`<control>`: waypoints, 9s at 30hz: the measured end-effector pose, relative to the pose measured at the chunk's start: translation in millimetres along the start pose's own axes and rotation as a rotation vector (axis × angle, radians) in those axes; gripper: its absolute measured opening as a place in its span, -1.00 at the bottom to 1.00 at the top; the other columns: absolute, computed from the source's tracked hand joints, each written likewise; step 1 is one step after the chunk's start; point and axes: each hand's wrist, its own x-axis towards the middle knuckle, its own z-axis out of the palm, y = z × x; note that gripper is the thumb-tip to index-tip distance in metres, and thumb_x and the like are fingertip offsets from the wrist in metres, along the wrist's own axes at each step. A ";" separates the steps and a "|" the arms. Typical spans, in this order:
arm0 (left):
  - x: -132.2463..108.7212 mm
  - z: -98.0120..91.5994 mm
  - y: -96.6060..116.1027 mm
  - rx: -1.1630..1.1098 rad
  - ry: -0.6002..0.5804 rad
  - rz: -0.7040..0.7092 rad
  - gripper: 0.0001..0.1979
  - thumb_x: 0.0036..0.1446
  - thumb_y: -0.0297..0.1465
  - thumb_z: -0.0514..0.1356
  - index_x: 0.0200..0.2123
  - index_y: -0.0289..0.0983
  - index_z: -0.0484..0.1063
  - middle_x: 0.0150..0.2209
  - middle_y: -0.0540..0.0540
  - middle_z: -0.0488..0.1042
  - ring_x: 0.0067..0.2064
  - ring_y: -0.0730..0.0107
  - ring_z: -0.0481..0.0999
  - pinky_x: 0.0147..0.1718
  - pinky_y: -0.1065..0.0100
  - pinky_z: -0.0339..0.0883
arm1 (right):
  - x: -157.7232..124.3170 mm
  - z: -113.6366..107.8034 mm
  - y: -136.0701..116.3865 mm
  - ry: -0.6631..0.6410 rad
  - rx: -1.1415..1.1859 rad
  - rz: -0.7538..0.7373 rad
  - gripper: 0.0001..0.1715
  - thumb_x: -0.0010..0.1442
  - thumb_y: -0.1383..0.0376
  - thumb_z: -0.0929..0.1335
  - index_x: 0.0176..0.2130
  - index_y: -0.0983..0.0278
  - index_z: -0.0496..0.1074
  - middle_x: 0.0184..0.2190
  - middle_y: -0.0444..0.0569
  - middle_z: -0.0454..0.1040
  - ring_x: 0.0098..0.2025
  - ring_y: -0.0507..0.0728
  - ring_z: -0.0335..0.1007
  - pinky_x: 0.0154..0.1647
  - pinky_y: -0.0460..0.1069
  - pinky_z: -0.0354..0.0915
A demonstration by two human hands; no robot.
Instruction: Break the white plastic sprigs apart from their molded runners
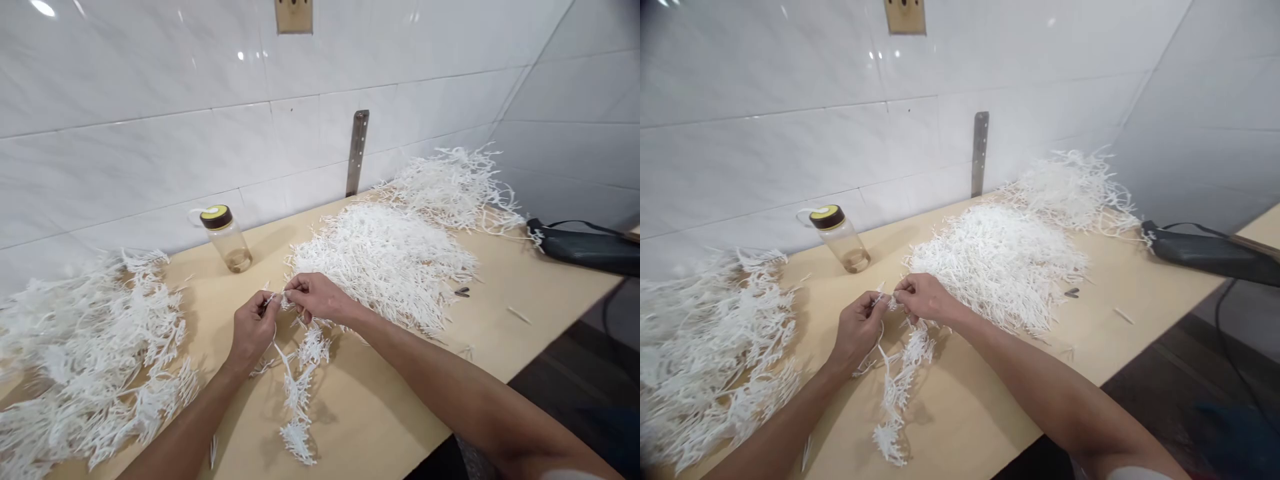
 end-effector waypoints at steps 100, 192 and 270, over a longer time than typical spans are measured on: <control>1.2 -2.3 1.1 -0.046 -0.127 -0.092 -0.71 0.16 -0.18 0.18 -0.40 -0.30 0.45 -0.54 0.05 0.29 -0.48 0.48 0.21 -0.47 0.43 0.10 | -0.7 -1.1 4.1 0.016 -0.201 -0.072 -0.86 0.23 0.29 0.27 -0.28 0.25 0.42 -0.53 -0.19 0.44 -0.64 -0.03 0.34 -0.57 -0.12 0.19; -6.7 1.4 -8.0 -0.057 0.052 -0.015 -0.73 0.21 -0.20 0.15 -0.35 -0.28 0.46 -0.44 -0.01 0.46 -0.38 0.42 0.39 -0.35 0.43 0.26 | -1.2 -17.9 -8.5 0.458 -0.630 -0.259 -0.82 0.23 0.29 0.28 -0.37 0.25 0.44 -0.41 -0.06 0.52 -0.38 0.10 0.39 -0.34 -0.02 0.21; -10.9 3.8 -3.6 -0.015 0.024 -0.082 -0.68 0.22 -0.18 0.12 -0.50 -0.25 0.26 -0.59 0.11 0.15 -0.53 0.51 0.13 -0.50 0.43 0.05 | 3.9 -2.1 -4.0 0.479 -0.598 -0.096 -0.91 0.19 0.38 0.29 -0.38 0.24 0.29 -0.53 -0.10 0.42 -0.50 0.07 0.31 -0.47 -0.07 0.14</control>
